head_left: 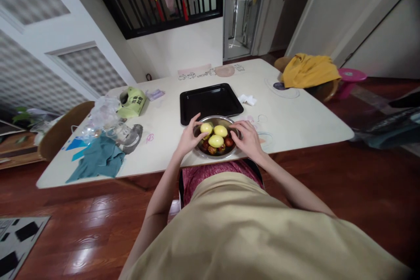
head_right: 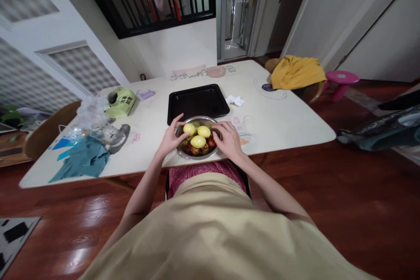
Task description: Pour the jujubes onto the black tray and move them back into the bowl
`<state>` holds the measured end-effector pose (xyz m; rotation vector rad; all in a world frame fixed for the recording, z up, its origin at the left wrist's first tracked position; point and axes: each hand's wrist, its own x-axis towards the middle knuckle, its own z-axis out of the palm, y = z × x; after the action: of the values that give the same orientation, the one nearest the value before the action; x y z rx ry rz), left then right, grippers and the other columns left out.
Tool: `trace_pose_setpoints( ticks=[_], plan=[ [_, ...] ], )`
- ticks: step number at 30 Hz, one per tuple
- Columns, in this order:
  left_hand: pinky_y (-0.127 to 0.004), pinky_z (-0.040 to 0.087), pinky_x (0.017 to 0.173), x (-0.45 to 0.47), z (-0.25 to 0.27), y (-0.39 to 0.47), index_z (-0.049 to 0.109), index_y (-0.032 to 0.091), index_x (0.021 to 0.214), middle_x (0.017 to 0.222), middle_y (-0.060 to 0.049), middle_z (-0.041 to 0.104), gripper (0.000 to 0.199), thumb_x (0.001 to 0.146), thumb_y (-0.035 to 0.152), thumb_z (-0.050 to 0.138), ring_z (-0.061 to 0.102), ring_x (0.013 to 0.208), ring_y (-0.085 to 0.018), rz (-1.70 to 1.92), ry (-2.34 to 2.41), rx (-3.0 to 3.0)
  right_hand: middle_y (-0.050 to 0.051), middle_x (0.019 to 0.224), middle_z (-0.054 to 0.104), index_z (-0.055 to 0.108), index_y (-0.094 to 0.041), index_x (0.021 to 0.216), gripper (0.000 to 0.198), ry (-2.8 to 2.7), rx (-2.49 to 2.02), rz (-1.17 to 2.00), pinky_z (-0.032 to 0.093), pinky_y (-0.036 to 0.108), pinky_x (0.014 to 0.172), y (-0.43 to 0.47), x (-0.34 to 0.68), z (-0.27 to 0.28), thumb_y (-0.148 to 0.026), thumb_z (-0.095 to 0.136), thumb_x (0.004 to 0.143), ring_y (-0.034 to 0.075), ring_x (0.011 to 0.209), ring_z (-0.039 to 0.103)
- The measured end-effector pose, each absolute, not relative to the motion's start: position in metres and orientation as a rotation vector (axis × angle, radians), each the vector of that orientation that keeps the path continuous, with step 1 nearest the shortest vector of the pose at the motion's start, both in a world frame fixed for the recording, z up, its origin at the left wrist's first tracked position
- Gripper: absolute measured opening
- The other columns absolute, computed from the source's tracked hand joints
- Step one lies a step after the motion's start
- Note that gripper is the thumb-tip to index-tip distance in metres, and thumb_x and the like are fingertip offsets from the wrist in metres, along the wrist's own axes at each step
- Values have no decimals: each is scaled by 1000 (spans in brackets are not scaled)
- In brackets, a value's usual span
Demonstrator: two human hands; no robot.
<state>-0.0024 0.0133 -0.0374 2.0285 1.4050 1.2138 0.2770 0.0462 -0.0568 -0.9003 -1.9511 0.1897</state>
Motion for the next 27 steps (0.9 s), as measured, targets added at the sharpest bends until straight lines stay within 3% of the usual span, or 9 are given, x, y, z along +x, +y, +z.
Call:
trace_pose_setpoints(
  ticks=[5,8,12,19,27],
  plan=[
    [-48,56,112,1,-43,18,64,22,145,127,-13,77,51,102,50,70,73,119,-29,1205,1395,2109,11,109,76,76,-22,109,19,-1946,-907,179,57,48,93,48,279,-58,-26,59,101,30,104,69],
    [-49,57,113,-2,-43,13,70,21,135,132,-13,75,43,103,49,69,72,124,-29,1236,1371,2159,11,108,76,76,-22,109,19,-1952,-921,189,56,48,94,49,279,-59,-25,59,100,30,105,69],
    [-49,55,117,-6,-48,5,71,22,133,137,-13,74,37,106,47,65,70,130,-28,1361,1402,2123,11,110,75,76,-23,110,20,-1967,-934,207,57,48,94,49,279,-60,-26,59,100,31,106,68],
    [-47,57,109,-10,-65,2,73,20,121,123,-11,76,31,112,41,52,71,120,-25,1726,1536,2010,11,109,74,75,-22,109,19,-1968,-926,189,57,48,92,49,281,-57,-25,58,100,30,103,68],
    [-45,58,105,-5,-66,1,72,21,118,119,-11,75,31,114,36,46,70,116,-24,1683,1466,2174,11,108,74,75,-23,109,19,-1962,-922,194,57,49,94,49,279,-58,-26,58,100,31,104,67]
  ],
)
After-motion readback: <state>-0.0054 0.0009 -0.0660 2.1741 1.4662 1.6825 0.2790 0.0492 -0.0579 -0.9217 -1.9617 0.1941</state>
